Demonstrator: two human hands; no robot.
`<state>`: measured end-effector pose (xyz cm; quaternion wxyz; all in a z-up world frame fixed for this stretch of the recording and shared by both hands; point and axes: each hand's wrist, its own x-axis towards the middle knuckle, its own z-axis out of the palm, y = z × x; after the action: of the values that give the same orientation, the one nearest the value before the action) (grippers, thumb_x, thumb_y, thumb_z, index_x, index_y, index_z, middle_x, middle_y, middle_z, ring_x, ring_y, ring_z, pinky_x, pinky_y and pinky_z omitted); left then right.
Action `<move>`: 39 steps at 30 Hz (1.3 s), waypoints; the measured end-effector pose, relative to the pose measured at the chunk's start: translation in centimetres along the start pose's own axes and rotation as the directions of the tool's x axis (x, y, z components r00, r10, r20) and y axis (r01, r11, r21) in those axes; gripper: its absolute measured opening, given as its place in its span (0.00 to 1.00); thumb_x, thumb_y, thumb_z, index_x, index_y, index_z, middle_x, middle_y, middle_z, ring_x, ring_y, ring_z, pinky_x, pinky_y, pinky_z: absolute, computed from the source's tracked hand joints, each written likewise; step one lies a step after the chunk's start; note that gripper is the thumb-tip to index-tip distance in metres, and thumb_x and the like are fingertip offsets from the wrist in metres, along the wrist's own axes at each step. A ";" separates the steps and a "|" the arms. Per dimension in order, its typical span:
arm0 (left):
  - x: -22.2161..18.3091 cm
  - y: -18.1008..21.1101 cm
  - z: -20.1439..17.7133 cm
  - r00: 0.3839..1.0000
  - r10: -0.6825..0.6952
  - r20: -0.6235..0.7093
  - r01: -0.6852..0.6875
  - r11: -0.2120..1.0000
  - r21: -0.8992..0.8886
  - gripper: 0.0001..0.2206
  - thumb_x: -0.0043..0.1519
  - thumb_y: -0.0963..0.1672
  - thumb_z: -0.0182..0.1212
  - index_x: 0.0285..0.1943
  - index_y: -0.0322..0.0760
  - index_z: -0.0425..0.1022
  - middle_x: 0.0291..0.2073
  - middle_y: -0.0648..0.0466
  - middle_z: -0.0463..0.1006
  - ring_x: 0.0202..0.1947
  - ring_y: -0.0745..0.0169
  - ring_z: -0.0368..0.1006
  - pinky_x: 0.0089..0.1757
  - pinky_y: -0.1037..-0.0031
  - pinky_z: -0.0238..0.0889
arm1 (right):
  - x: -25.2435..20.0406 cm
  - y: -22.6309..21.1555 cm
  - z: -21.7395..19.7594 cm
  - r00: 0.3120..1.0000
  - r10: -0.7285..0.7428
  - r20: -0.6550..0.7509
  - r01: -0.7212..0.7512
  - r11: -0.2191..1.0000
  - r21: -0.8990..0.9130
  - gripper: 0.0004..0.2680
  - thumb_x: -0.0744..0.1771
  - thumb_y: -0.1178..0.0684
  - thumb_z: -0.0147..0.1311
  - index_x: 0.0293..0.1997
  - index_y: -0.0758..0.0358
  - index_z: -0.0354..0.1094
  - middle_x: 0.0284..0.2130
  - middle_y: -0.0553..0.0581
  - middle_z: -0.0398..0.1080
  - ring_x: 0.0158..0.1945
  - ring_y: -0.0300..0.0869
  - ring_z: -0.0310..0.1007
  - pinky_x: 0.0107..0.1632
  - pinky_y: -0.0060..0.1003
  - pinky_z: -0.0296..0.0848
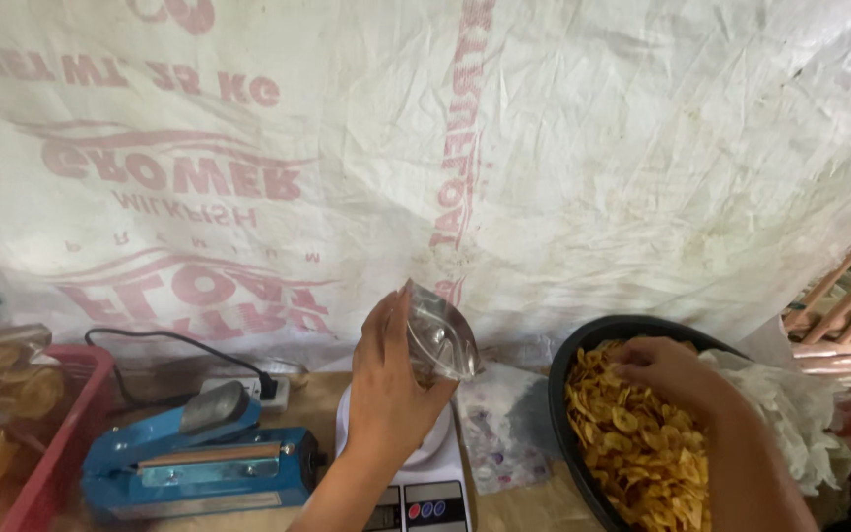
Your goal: The person puts dried banana slices from a large black bowl into a small plastic pouch on a digital scale by hand.
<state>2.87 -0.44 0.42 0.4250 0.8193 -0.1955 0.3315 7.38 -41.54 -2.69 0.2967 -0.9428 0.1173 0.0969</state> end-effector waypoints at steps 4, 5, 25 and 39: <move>0.1 0.3 0.1 1.000 -0.010 0.026 0.010 1.000 -0.009 0.48 0.45 0.45 0.76 0.76 0.34 0.50 0.66 0.33 0.59 0.66 0.29 0.58 0.59 0.50 0.56 | 0.4 2.6 -0.4 0.996 0.082 -0.027 -0.081 0.996 0.041 0.12 0.67 0.49 0.53 0.53 0.53 0.79 0.50 0.53 0.80 0.47 0.44 0.83 0.53 0.42 0.77; 0.1 0.5 0.1 0.999 -0.019 0.032 0.019 1.000 -0.008 0.48 0.45 0.45 0.76 0.76 0.34 0.50 0.66 0.33 0.60 0.66 0.30 0.58 0.59 0.50 0.57 | 0.7 3.0 -0.2 0.990 0.139 -0.024 -0.137 0.989 0.056 0.12 0.67 0.49 0.51 0.54 0.53 0.79 0.52 0.52 0.80 0.48 0.44 0.83 0.54 0.43 0.76; 0.0 0.3 0.4 0.999 0.002 0.033 -0.002 1.000 -0.004 0.48 0.45 0.45 0.75 0.75 0.30 0.50 0.66 0.31 0.59 0.66 0.28 0.58 0.59 0.49 0.58 | 2.9 3.2 1.3 0.998 0.054 0.020 -0.049 0.980 -0.194 0.15 0.65 0.41 0.57 0.53 0.55 0.80 0.45 0.57 0.83 0.47 0.46 0.82 0.53 0.44 0.78; -0.2 1.0 0.4 0.998 -0.010 0.056 0.011 1.000 0.000 0.48 0.45 0.45 0.77 0.75 0.35 0.50 0.67 0.33 0.59 0.66 0.30 0.57 0.59 0.50 0.56 | 0.6 1.3 -0.1 0.997 0.068 0.033 -0.075 0.842 0.534 0.12 0.67 0.51 0.52 0.49 0.69 0.76 0.36 0.65 0.79 0.39 0.48 0.77 0.44 0.41 0.72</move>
<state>2.27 -1.38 0.67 0.4213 0.8292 -0.2031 0.3061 7.64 -42.70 -3.48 0.5445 -0.8171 0.1730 0.0775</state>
